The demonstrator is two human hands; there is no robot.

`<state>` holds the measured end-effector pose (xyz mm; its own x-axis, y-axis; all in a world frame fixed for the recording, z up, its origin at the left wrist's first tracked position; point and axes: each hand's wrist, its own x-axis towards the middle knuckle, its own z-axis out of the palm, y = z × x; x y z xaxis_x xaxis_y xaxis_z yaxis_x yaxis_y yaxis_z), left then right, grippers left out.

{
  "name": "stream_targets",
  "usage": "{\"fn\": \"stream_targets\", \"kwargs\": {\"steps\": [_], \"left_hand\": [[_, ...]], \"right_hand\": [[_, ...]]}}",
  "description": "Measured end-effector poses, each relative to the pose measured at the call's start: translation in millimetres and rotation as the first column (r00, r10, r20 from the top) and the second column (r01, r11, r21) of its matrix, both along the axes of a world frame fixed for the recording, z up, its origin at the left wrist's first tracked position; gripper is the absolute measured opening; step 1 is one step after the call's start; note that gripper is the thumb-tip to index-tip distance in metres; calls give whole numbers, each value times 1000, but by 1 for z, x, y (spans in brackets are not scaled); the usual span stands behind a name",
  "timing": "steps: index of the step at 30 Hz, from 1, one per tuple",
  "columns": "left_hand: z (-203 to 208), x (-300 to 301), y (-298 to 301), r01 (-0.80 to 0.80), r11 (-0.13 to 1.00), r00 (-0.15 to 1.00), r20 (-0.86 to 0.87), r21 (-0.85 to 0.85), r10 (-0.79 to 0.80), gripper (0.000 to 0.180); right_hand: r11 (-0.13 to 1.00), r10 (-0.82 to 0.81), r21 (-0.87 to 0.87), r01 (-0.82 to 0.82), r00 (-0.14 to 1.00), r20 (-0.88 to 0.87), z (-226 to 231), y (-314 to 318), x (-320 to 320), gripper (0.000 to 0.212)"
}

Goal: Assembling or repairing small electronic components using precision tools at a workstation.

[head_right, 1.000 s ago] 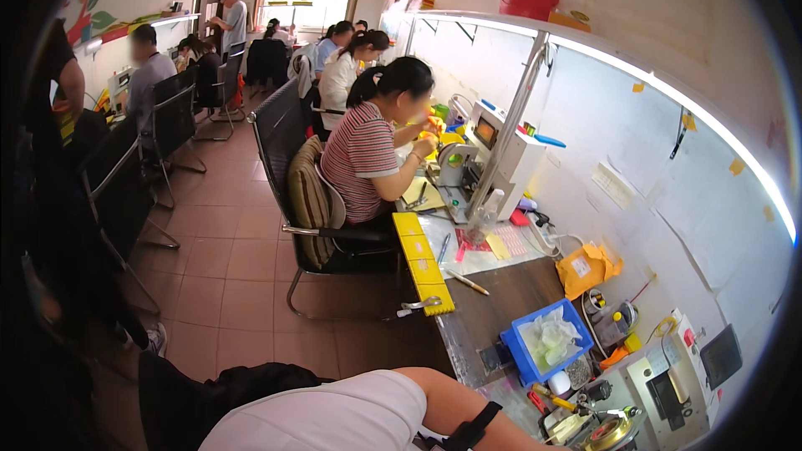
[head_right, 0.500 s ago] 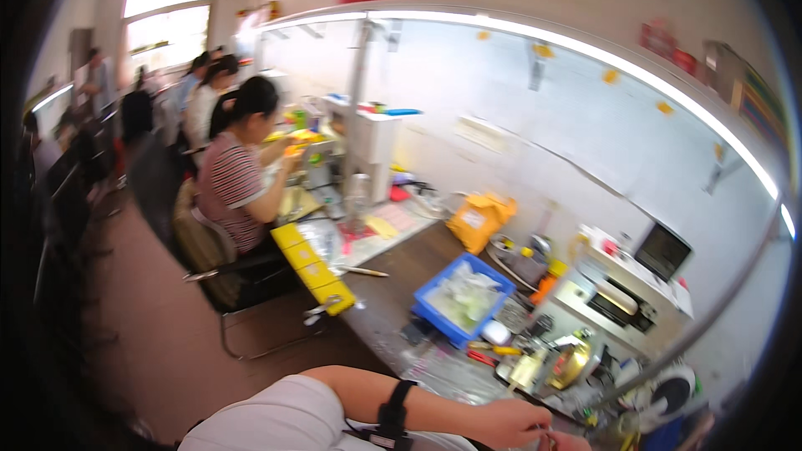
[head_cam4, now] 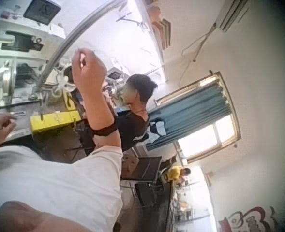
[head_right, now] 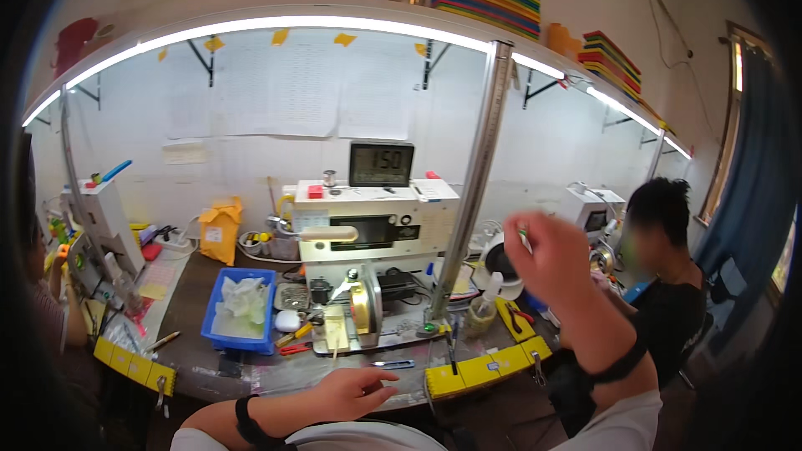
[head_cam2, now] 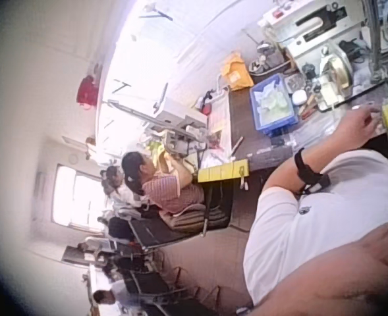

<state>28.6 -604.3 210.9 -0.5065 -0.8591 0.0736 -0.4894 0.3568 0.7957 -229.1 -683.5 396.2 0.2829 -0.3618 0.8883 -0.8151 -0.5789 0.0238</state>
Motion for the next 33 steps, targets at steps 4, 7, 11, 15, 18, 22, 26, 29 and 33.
{"fn": "stream_targets", "kwargs": {"steps": [4,7,11,15,18,22,26,29,33], "left_hand": [[-11,-1,-6,-16,995,994,-105,-94,6,30],[-13,5,-9,-8,1000,998,-64,-19,6,28],[-18,16,-9,-109,993,969,-227,-38,98,22],[-24,20,-19,-108,994,957,-275,-24,97,21],[-22,23,-27,-106,994,949,-298,-5,100,22],[-20,25,-30,-95,995,959,-266,27,99,20],[-18,19,-31,-65,998,963,-259,24,69,20],[-20,15,-31,-28,1000,969,-245,7,29,21],[-40,18,-31,-17,999,984,-174,40,24,22]], "right_hand": [[988,-65,-128,87,984,168,73,-62,9,16],[964,-176,-157,216,956,234,101,-105,12,21],[975,-174,-31,220,842,510,122,-162,21,27],[980,-104,-71,187,779,618,129,-198,22,32],[996,11,-78,47,783,622,124,-206,35,31],[989,124,-141,-45,775,620,121,-206,41,28],[992,117,-112,-63,795,595,117,-206,34,29],[988,155,-109,-111,753,639,100,-203,23,30],[866,302,-46,-498,447,842,42,-183,32,24]]}}
